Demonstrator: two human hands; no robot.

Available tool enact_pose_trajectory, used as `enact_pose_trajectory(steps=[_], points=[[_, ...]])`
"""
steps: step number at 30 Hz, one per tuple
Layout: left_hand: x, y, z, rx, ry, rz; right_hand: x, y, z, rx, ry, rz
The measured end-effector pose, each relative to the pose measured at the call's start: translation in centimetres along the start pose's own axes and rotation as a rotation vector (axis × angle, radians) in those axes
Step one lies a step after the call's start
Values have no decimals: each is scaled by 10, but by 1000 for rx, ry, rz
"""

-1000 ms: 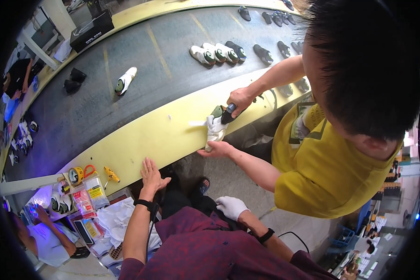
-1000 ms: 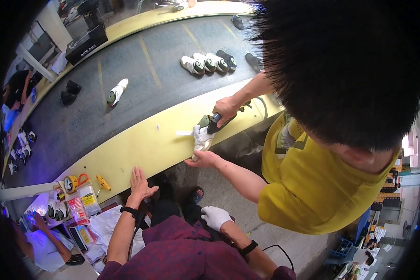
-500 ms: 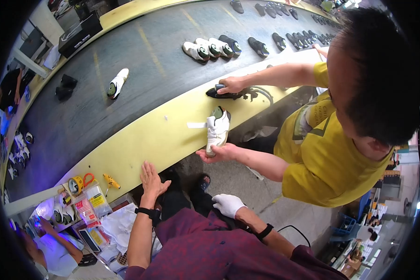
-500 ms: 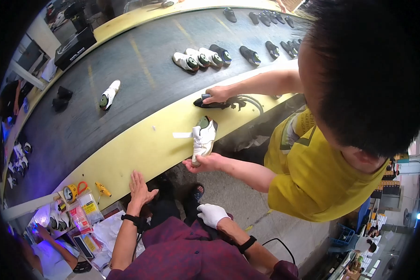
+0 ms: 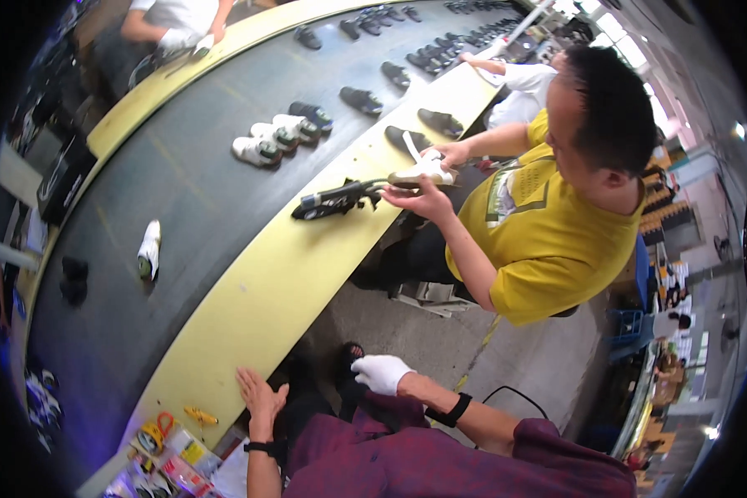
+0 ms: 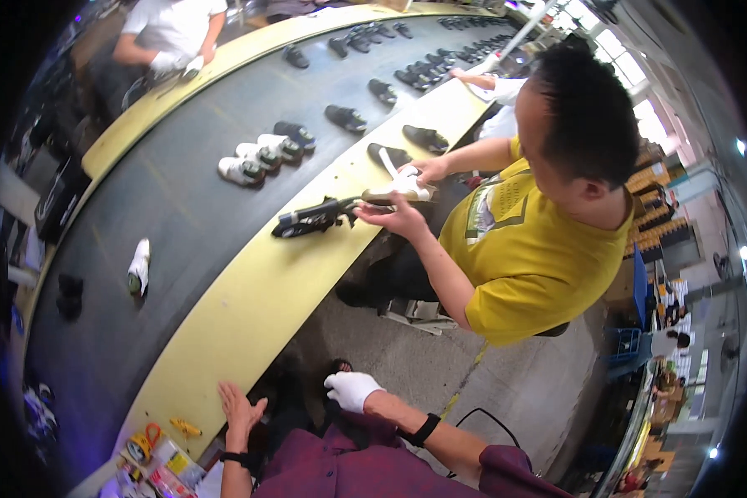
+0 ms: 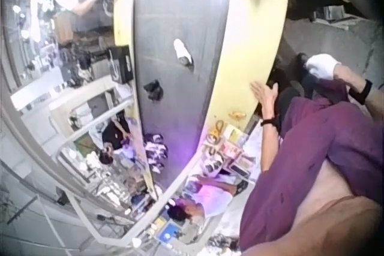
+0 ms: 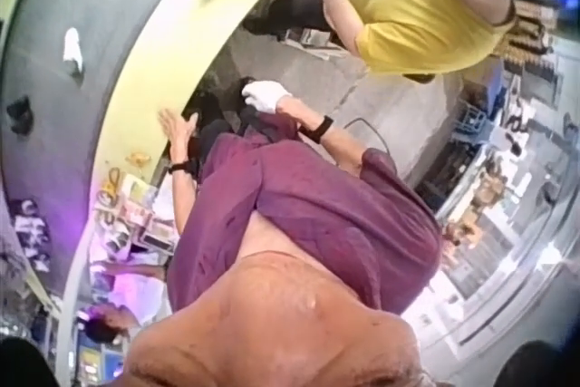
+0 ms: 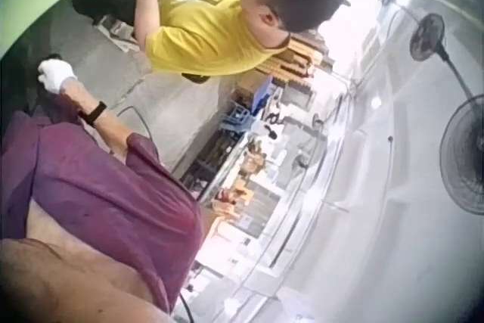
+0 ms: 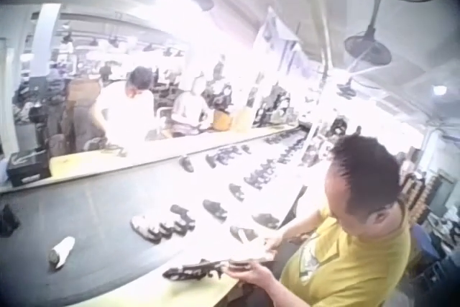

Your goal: The recorder is seen assembling footwear by inserting components, using a screwdriver-like tool, and applying a heating/glue tool along an assembly line.

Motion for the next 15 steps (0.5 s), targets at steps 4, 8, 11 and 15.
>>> enact_pose_trajectory(steps=[4, 8, 11, 15], points=[[4, 1, -3, -12, -63, 1, -4, -1, 10, 40, -86, 93], [9, -1, -3, -11, -138, -18, -1, -7, 11, 62, -144, 150], [12, -1, -2, 11, -150, 17, 7, -8, 7, 80, -133, 140], [18, -6, 3, 101, -199, 61, 16, 3, -6, 124, -49, 174]])
Point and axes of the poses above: each hand's wrist, its own x-axis towards the middle knuckle, its own z-axis out of the palm, y = z × x, the point moved 8 cm from there along x, towards the middle knuckle, and after that the axes turned 1 degree about y, right-handed, at the moved point
